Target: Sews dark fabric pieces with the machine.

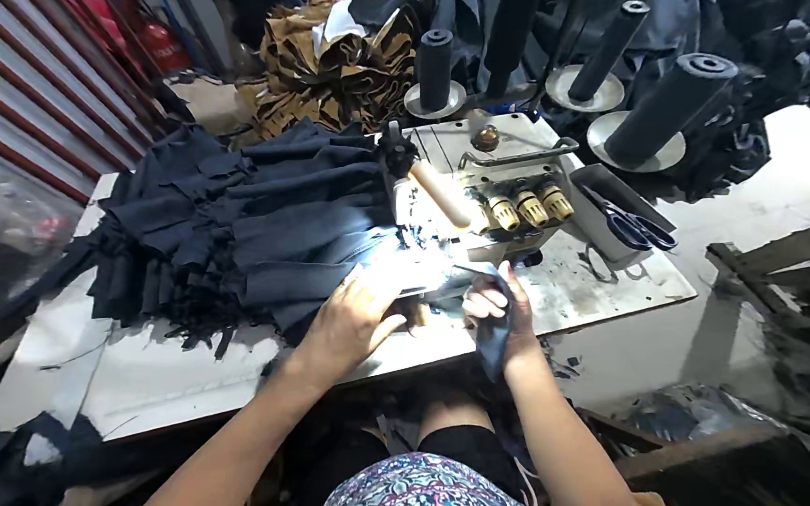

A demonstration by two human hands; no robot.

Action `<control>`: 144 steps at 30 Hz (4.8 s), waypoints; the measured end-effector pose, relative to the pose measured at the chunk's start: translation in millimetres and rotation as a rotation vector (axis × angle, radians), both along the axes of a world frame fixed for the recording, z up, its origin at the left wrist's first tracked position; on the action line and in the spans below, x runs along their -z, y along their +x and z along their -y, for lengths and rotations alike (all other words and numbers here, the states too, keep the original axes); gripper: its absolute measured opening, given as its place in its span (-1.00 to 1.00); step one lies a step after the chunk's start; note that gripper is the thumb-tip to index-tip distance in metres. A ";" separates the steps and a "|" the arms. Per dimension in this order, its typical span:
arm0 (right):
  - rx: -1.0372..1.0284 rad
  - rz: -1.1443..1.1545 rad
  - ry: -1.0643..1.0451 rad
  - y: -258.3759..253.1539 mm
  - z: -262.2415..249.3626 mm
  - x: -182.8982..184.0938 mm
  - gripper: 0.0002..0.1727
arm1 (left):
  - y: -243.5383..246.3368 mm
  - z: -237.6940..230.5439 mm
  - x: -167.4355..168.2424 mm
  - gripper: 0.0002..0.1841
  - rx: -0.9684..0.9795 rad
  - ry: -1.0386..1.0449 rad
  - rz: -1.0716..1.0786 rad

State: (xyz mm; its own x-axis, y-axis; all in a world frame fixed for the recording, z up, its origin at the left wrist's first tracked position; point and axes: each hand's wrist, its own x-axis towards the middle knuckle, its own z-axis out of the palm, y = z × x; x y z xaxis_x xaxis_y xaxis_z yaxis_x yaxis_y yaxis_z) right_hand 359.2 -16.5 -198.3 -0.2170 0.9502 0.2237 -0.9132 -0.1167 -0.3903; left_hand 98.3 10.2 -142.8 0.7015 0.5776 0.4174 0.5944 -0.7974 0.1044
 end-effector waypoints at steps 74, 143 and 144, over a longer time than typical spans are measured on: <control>0.059 0.388 -0.042 -20.2 17.1 -23.2 -0.79 | -41.6 -21.8 -83.1 -0.73 -0.386 0.095 0.074; 0.178 0.278 -0.311 -25.4 6.7 -17.4 -0.46 | 19.1 -17.6 -26.3 -0.50 -0.021 -0.018 -0.038; 0.168 0.357 -0.278 -27.2 9.6 -18.3 -0.47 | 19.0 -21.0 -27.5 -0.51 0.006 0.014 -0.037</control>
State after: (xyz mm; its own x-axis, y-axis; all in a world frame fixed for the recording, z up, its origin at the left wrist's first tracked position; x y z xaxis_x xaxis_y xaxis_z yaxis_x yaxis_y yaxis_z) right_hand 331.9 -26.2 -180.1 -0.0719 0.9919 -0.1046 -0.7430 -0.1232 -0.6578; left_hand 117.3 31.2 -115.3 0.7197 0.5678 0.3995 0.5931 -0.8020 0.0713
